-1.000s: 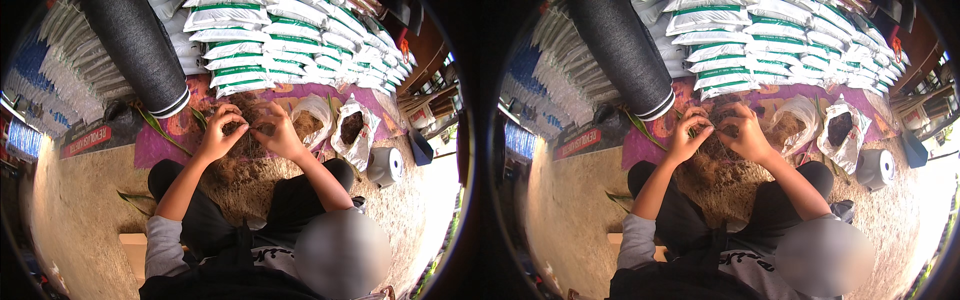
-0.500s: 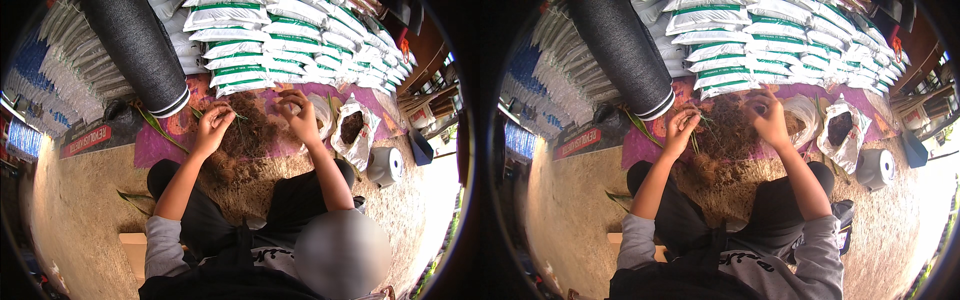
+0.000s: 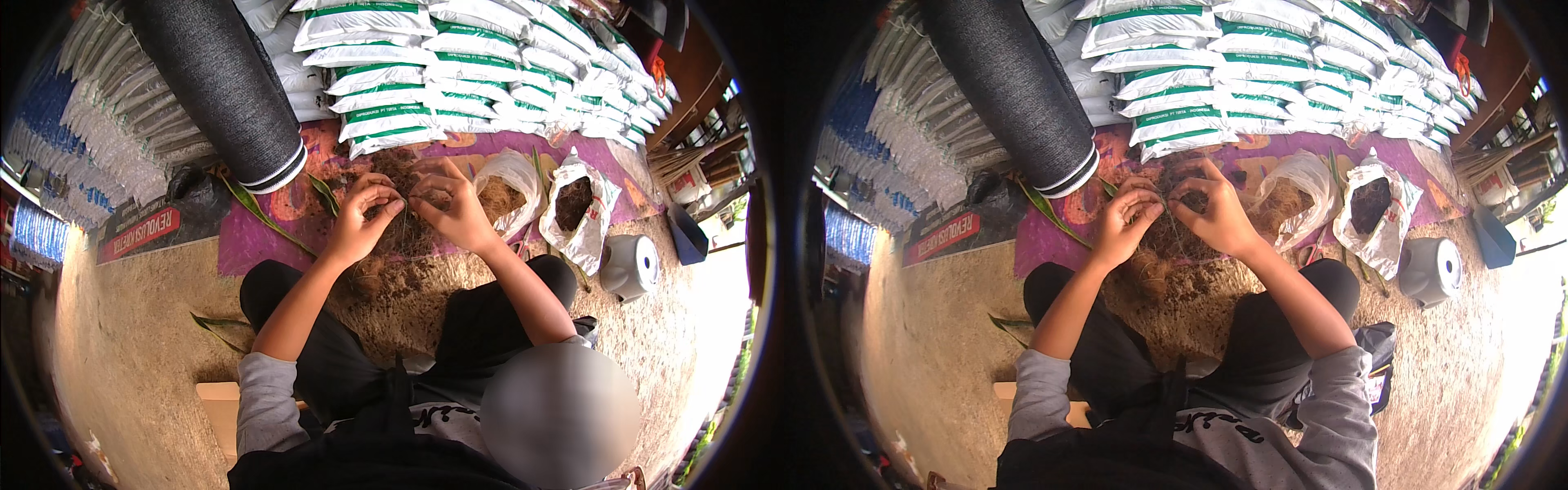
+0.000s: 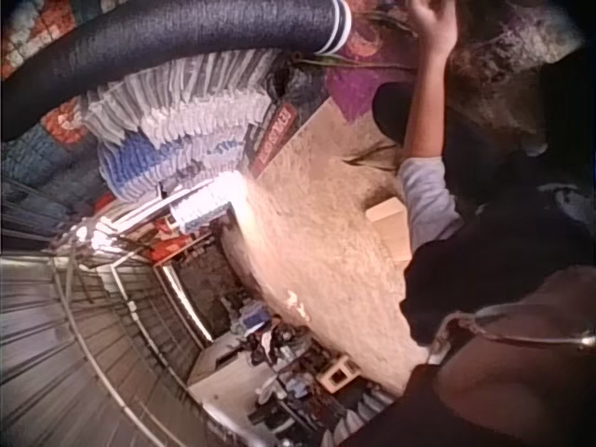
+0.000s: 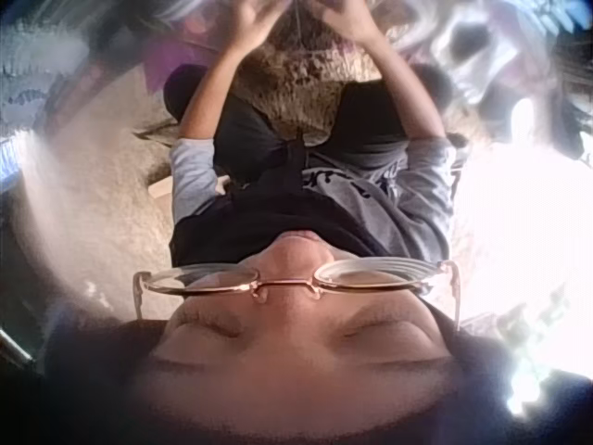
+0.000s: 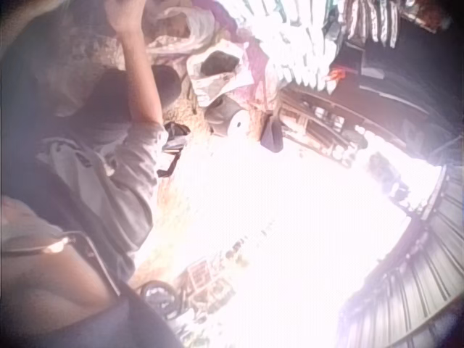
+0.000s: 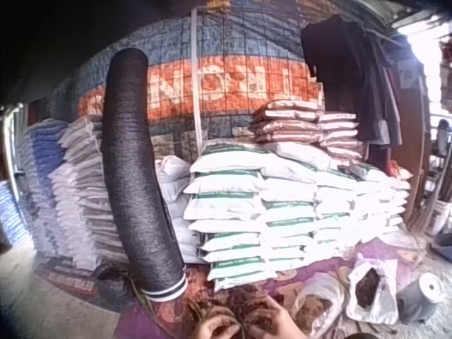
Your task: The person sits on the floor and wraps a plant's root ball with coir fiber, securing it with green plastic ties. They repeat this process for multiple plants, placing the finished units into a cardboard box.
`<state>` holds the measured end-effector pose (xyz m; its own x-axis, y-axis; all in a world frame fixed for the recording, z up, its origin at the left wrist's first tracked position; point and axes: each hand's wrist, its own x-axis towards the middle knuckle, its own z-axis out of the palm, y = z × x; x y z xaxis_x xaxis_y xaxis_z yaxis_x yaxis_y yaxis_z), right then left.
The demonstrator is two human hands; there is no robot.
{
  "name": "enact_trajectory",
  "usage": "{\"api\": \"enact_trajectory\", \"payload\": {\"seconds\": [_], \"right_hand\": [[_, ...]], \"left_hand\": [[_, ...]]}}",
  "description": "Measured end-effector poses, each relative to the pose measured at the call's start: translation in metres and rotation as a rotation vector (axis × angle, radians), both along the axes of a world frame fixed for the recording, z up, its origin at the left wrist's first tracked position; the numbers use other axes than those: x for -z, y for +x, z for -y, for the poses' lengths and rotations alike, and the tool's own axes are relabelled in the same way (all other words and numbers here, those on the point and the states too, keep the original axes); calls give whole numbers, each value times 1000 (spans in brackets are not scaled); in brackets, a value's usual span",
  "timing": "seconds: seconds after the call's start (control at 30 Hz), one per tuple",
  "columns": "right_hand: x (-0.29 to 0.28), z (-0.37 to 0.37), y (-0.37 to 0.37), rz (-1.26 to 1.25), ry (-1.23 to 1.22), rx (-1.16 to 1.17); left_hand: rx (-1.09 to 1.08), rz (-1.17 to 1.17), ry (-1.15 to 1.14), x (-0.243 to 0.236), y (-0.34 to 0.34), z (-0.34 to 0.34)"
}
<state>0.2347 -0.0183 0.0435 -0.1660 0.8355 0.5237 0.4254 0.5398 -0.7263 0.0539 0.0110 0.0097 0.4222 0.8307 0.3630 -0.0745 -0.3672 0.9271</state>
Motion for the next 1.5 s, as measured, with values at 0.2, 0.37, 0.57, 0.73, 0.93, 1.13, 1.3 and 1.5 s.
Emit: {"api": "enact_trajectory", "payload": {"seconds": [0.2, 0.37, 0.57, 0.73, 0.93, 1.13, 1.3, 1.5], "right_hand": [[-1, -6, 10, -30, 61, 130], [-10, -17, 38, 153, 134, 488], [-12, -12, 33, 113, 153, 226], [-13, 8, 6, 205, 53, 102], [-8, 8, 1, 229, 78, 86], [-10, 8, 1, 269, 113, 119], [-9, 2, 10, 170, 92, 221], [-15, -4, 20, -15, 50, 248]], "left_hand": [[16, 15, -5, 2, -1, -1], [29, 111, -59, 6, -2, -2], [34, 101, -47, 7, 0, -3], [4, 0, 32, 2, 2, -1], [11, -25, 97, 3, 3, 0], [59, -106, 141, -1, 3, 0], [34, -54, 145, 2, 3, -2], [41, -16, 49, -6, 0, 0]]}}
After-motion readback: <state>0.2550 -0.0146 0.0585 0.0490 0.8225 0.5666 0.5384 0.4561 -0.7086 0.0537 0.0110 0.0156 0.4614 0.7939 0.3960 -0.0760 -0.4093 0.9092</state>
